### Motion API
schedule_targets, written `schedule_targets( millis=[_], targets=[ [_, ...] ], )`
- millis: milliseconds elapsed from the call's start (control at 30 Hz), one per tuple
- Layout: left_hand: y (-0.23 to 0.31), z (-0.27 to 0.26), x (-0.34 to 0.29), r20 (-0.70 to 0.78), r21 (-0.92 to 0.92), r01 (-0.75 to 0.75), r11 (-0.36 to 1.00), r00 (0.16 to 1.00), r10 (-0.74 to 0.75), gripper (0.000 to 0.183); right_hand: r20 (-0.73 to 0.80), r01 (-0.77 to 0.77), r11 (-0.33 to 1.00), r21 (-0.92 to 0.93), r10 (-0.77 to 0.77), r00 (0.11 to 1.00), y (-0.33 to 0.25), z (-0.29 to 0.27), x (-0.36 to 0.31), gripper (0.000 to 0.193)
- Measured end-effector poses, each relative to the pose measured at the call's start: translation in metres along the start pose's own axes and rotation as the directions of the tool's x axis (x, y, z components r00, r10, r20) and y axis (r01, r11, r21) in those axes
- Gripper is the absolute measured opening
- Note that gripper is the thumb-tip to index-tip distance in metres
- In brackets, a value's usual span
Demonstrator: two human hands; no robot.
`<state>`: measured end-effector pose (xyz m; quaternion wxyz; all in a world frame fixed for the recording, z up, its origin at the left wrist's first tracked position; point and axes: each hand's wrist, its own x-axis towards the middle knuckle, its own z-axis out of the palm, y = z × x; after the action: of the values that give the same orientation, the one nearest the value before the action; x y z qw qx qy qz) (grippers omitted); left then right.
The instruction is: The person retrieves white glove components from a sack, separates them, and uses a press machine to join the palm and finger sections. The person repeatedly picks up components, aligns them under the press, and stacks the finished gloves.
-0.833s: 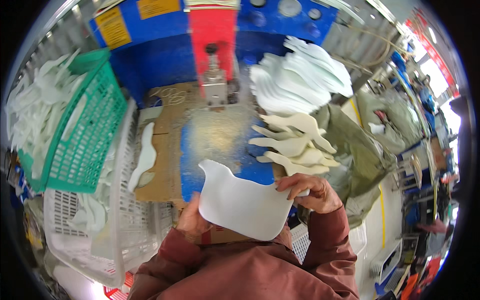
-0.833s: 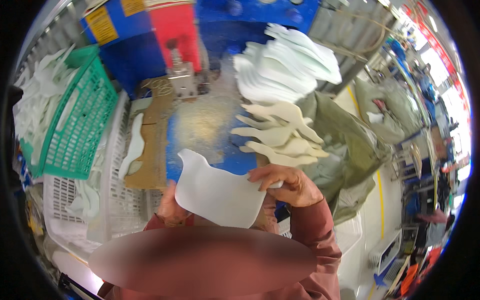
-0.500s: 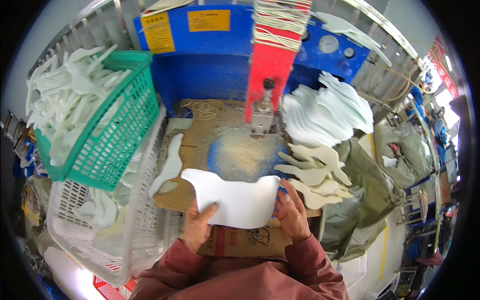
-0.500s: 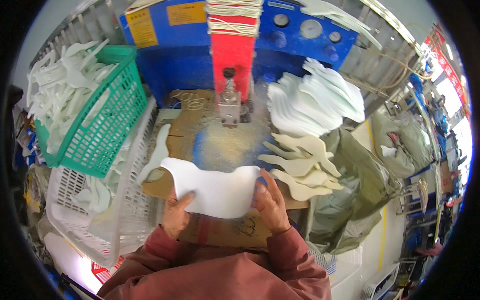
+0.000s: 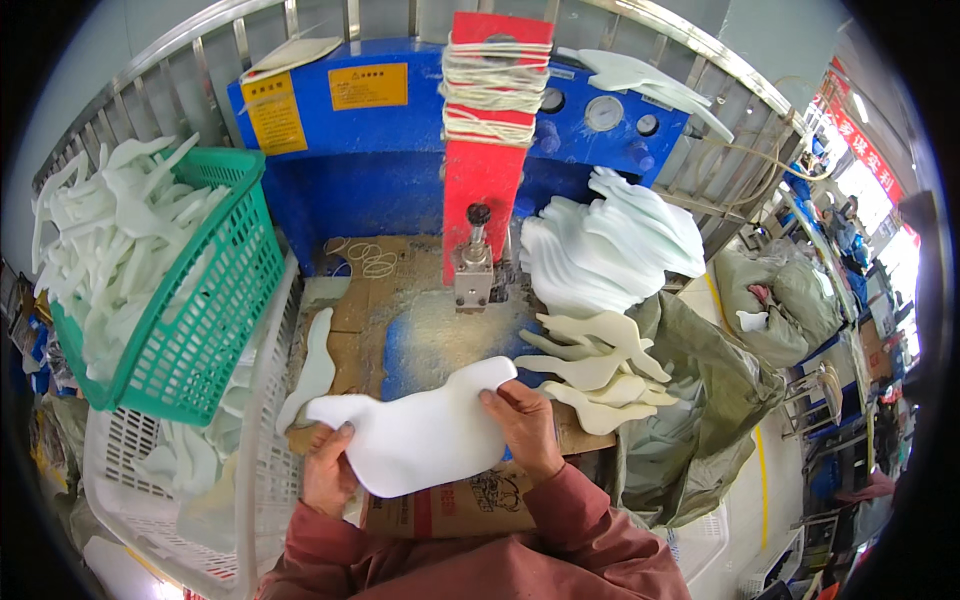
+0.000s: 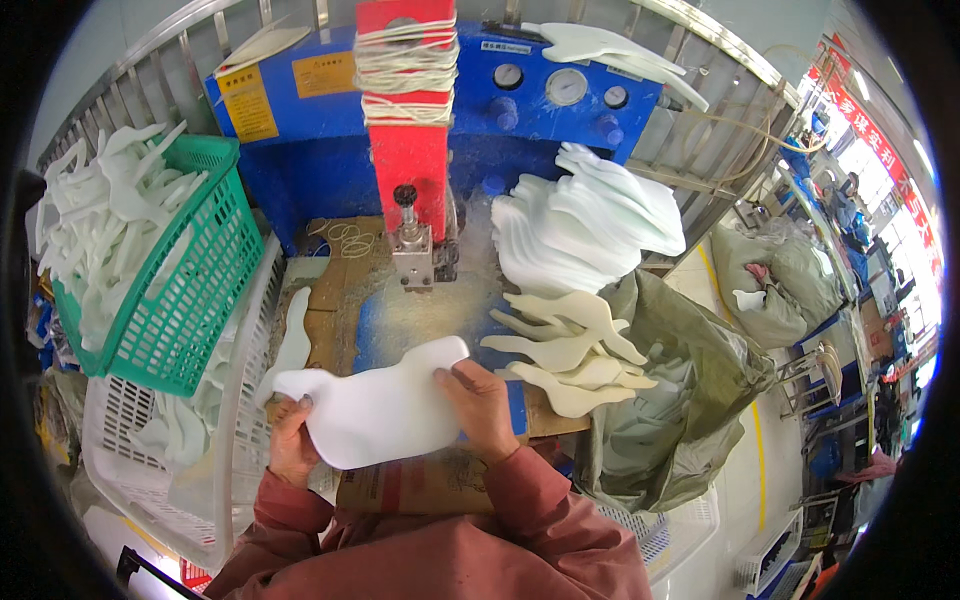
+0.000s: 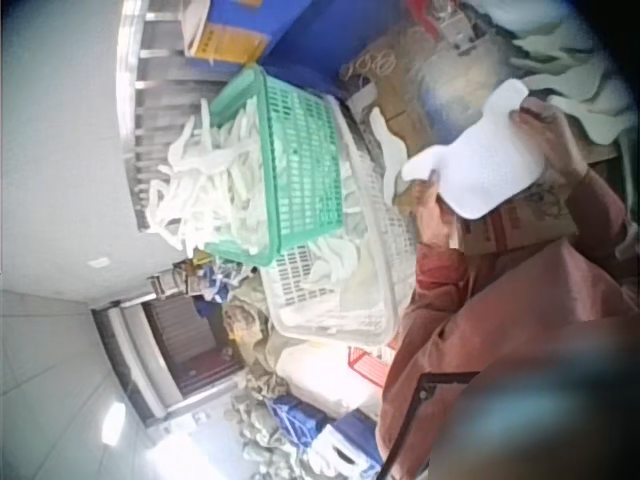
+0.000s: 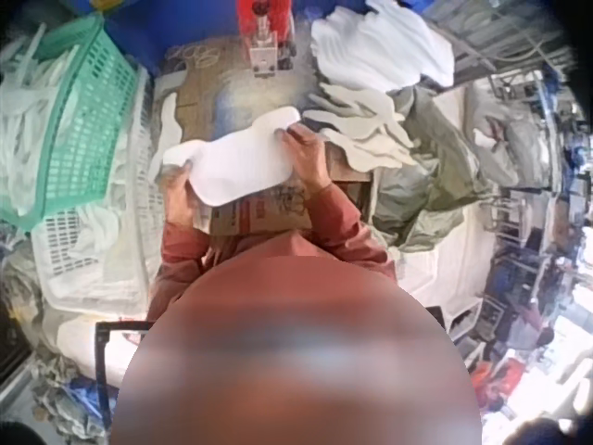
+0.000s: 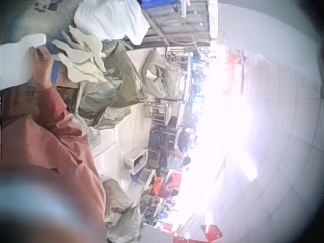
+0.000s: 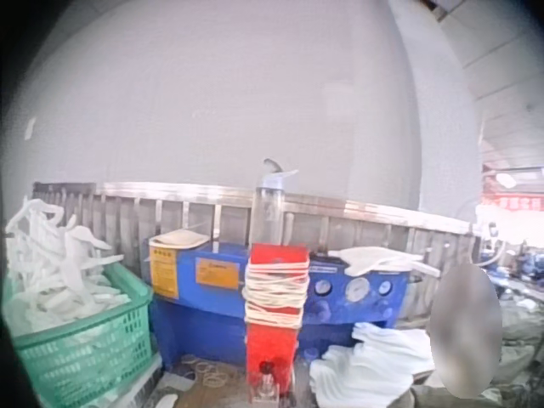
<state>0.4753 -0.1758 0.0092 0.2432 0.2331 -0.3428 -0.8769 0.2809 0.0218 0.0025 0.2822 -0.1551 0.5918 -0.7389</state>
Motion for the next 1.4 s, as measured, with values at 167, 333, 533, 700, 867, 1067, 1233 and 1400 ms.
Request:
schedule_targets(
  millis=[167,333,533,700,867,1067,1233,1400],
  targets=[
    [0.017,0.006,-0.001,0.144,0.364,-0.138,0.921,0.985,0.091,0.057,0.077,-0.019,0.997,0.07,0.013,0.997,-0.007,0.013,0.026,0.024],
    [0.039,0.006,0.011,0.077,0.492,-0.215,0.844,0.976,0.204,0.052,0.148,-0.03,0.989,0.144,0.009,0.989,-0.007,0.026,0.042,0.028],
    [0.056,0.015,0.019,0.106,0.515,-0.314,0.798,0.947,0.304,0.055,0.167,-0.103,0.955,0.279,0.058,0.984,-0.01,0.042,0.058,0.032],
    [0.06,0.024,0.022,0.109,0.539,-0.296,0.789,0.953,0.282,0.055,0.163,-0.121,0.938,0.324,0.071,0.984,-0.012,0.043,0.062,0.033],
    [0.061,0.027,0.026,0.097,0.539,-0.286,0.792,0.955,0.279,0.053,0.195,-0.119,0.961,0.249,0.071,0.978,-0.016,0.037,0.064,0.033],
    [0.06,0.029,0.028,0.103,0.515,-0.282,0.809,0.958,0.268,0.052,0.2,-0.09,0.979,0.181,0.053,0.978,-0.02,0.032,0.059,0.032],
    [0.057,0.034,0.035,0.125,0.488,-0.29,0.823,0.957,0.263,0.055,0.169,-0.065,0.984,0.164,0.037,0.985,-0.02,0.027,0.062,0.034],
    [0.054,0.037,0.046,0.156,0.451,-0.278,0.848,0.96,0.231,0.056,0.123,-0.043,0.977,0.207,0.017,0.992,-0.016,0.02,0.067,0.034]
  ],
)
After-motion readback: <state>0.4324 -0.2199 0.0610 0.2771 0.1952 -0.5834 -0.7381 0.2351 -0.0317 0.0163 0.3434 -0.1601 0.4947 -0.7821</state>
